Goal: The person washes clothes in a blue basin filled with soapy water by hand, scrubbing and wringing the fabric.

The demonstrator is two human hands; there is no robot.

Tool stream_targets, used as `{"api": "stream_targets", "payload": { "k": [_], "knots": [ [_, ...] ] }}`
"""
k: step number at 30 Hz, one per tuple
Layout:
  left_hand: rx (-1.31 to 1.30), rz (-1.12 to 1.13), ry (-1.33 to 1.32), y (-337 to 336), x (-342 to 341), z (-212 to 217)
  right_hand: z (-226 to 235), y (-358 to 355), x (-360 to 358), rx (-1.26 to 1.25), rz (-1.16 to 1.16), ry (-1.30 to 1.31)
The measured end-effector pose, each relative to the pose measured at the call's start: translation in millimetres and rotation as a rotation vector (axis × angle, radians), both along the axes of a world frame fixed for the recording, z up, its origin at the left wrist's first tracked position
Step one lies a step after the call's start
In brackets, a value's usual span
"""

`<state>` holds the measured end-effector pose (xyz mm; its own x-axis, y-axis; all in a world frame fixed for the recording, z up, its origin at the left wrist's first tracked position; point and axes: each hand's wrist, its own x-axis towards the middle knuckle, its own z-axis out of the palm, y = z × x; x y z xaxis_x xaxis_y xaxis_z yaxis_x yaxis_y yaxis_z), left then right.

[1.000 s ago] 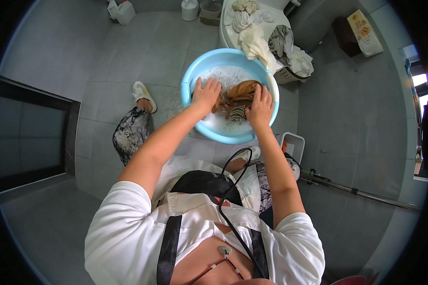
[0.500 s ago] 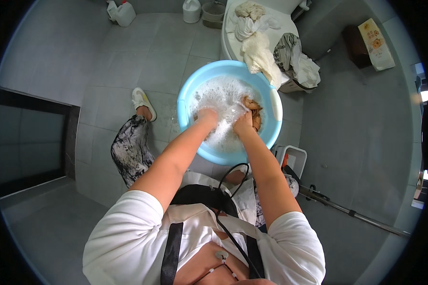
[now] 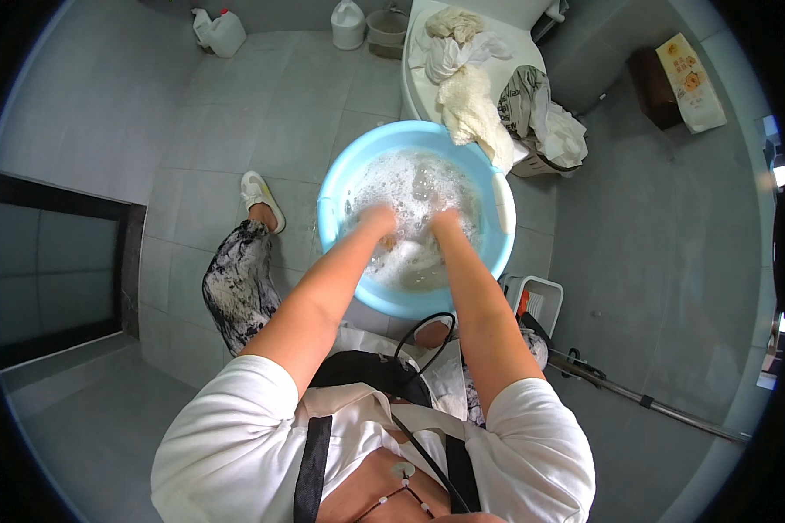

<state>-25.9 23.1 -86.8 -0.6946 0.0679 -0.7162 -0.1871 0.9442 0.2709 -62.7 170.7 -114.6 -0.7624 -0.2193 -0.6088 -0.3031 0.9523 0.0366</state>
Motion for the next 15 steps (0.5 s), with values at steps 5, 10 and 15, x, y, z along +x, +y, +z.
{"api": "stream_targets", "payload": {
  "k": [5, 10, 15],
  "knots": [
    [0.712, 0.938, 0.33, 3.5, 2.2, -2.3, 30.2, 20.7, 5.6, -0.906, -0.658, 0.056],
    [1.505, 1.195, 0.066, -6.2, 5.4, 20.1, 80.7, 35.6, 31.0, -1.368, -0.921, -0.163],
    [1.728, 1.077, -0.081, -1.5, 15.6, 57.3, 104.1, 38.6, 58.6, -1.572, -0.562, 0.096]
  ]
}}
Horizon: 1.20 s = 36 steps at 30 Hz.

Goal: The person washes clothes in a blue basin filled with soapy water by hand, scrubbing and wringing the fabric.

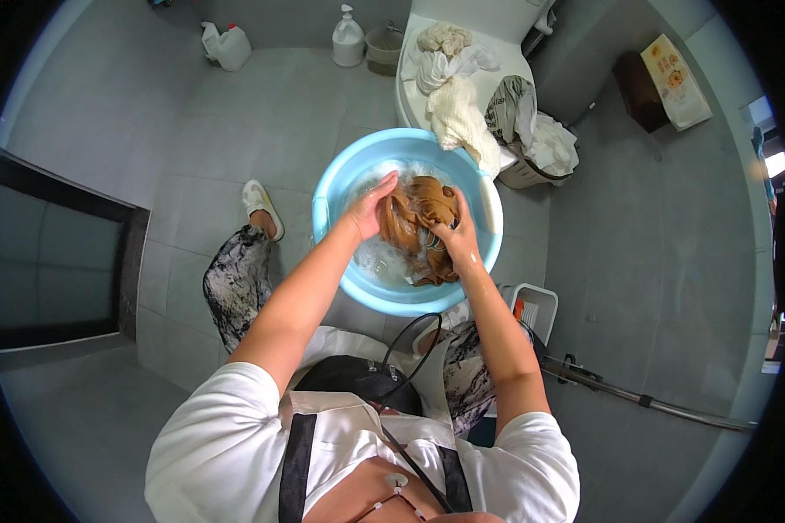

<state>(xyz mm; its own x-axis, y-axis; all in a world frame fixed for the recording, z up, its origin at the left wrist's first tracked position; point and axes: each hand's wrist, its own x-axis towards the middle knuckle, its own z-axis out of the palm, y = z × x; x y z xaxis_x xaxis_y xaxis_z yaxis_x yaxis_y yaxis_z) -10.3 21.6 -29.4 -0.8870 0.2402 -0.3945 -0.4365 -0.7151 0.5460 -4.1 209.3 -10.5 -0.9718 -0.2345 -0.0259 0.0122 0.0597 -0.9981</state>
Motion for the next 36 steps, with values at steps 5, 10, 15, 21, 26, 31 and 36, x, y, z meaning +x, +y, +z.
{"api": "stream_targets", "payload": {
  "k": [5, 10, 15, 21, 26, 31, 36],
  "knots": [
    [-0.001, 0.003, 0.069, 20.1, 1.8, 29.4, 31.5, -22.3, 20.2, 0.338, 0.111, 0.508],
    [0.011, -0.165, -0.011, 28.8, 0.4, 47.2, 37.6, -22.8, 27.6, 0.542, 0.067, 0.61],
    [-0.15, -0.086, -0.055, 45.1, -1.1, 55.1, 33.6, -20.6, 25.2, 0.558, -0.033, 0.705],
    [-0.306, 0.152, 0.057, 57.2, -1.2, 31.9, 35.9, -17.8, 15.9, 0.371, -0.103, 0.568],
    [-1.023, 0.132, 0.262, 25.3, -16.8, -17.7, 43.4, 5.3, -4.9, 0.436, 0.109, 0.323],
    [-0.96, 0.251, 0.16, -11.0, -16.9, -13.6, 24.5, 30.6, -20.8, 0.446, -0.013, 0.371],
    [-1.213, -0.064, 0.251, -26.5, -14.2, 1.3, 6.7, 30.7, -34.5, 0.036, -0.06, -0.109]
  ]
}}
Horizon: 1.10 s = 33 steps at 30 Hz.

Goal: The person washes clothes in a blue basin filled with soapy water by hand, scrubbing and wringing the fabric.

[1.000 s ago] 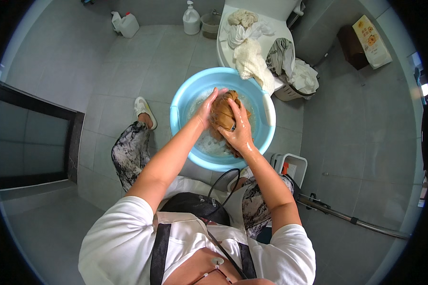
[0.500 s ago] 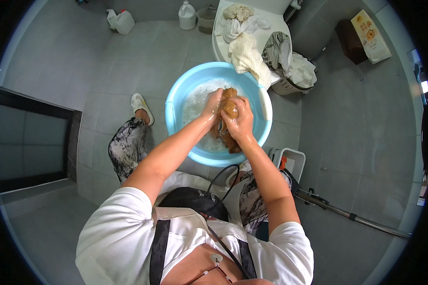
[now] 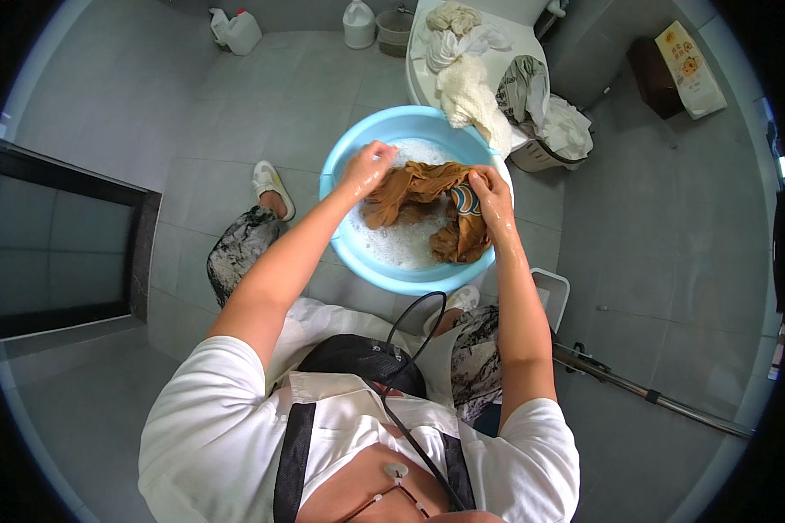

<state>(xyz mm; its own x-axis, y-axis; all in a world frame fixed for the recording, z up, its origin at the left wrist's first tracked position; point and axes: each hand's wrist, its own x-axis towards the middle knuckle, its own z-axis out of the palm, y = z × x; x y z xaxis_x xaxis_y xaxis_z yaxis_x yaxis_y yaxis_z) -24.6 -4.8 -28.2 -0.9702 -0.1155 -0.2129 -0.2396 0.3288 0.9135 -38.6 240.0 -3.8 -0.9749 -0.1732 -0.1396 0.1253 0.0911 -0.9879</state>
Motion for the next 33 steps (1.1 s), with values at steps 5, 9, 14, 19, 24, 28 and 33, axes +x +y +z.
{"api": "stream_targets", "payload": {
  "k": [5, 9, 14, 19, 24, 28, 33],
  "knots": [
    [-0.32, -0.395, 0.344, 24.4, 32.4, -7.1, 34.5, -18.5, 14.5, -0.358, 0.066, -0.315],
    [-0.307, -0.109, 0.336, 37.8, 36.1, -12.9, 38.1, -16.3, 16.2, -0.599, 0.152, -0.427],
    [0.181, -0.198, 0.072, 28.9, 23.3, 2.8, 66.8, -10.7, 27.9, -0.729, -0.117, -0.657],
    [0.816, -0.078, -0.107, 7.6, 19.0, 24.2, 27.0, 13.5, 1.8, -0.743, 0.105, -0.46],
    [0.904, -0.186, -0.162, -10.0, 12.5, 38.1, 17.4, 9.0, 8.5, -0.349, 0.04, -0.309],
    [0.813, -0.224, -0.17, -17.4, 13.1, 41.3, 10.1, 8.5, 8.7, -0.401, 0.045, -0.39],
    [0.69, -0.253, -0.224, -17.8, 8.4, 41.8, -11.9, 8.7, 0.0, -0.252, 0.008, -0.514]
  ]
}}
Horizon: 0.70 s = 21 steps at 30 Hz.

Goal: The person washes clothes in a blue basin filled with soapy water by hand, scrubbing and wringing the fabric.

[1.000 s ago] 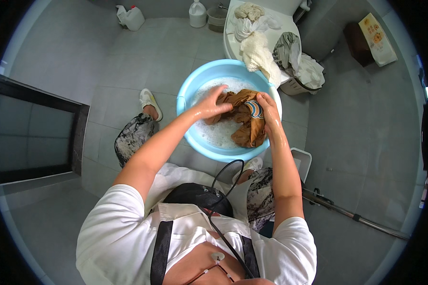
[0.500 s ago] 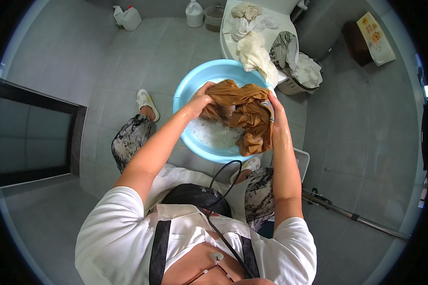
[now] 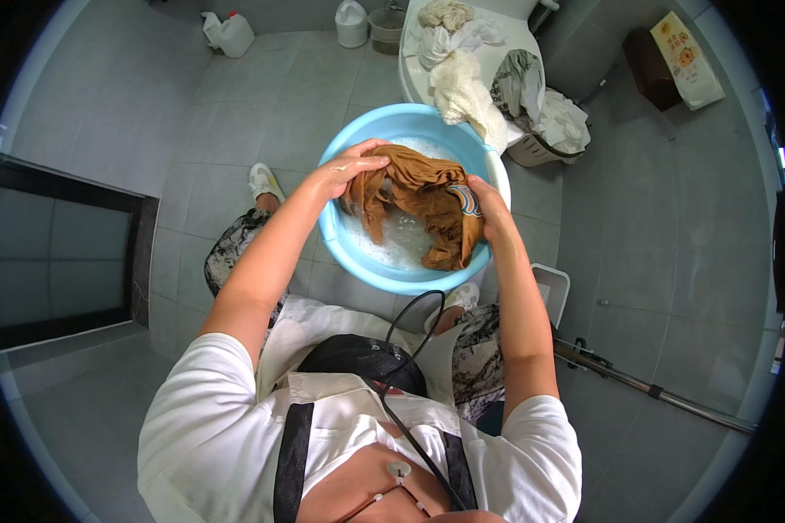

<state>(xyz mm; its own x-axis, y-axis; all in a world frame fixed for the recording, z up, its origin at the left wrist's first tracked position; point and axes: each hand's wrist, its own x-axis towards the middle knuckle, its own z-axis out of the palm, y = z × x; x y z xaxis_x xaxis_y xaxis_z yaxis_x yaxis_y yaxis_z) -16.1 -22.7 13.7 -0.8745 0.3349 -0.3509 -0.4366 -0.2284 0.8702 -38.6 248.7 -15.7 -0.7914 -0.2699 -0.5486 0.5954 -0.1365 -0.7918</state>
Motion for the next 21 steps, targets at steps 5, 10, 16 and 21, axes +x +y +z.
{"api": "stream_targets", "payload": {
  "k": [5, 10, 16, 21],
  "knots": [
    [-0.359, 0.109, -0.162, 2.4, -18.3, -25.9, -7.2, -14.3, 0.6, 0.385, 0.152, 0.313],
    [-1.064, -0.148, 0.024, 4.3, -39.3, -53.8, -14.8, -25.3, -4.5, 1.081, 0.275, 0.635],
    [-1.634, -0.219, 0.645, 43.8, -3.7, -46.2, 13.1, -56.0, 12.1, 1.229, 0.529, 1.039],
    [-1.831, -0.395, 0.697, 53.1, 17.4, -69.6, -29.1, -46.5, 15.0, 1.349, 0.604, 0.969]
  ]
}}
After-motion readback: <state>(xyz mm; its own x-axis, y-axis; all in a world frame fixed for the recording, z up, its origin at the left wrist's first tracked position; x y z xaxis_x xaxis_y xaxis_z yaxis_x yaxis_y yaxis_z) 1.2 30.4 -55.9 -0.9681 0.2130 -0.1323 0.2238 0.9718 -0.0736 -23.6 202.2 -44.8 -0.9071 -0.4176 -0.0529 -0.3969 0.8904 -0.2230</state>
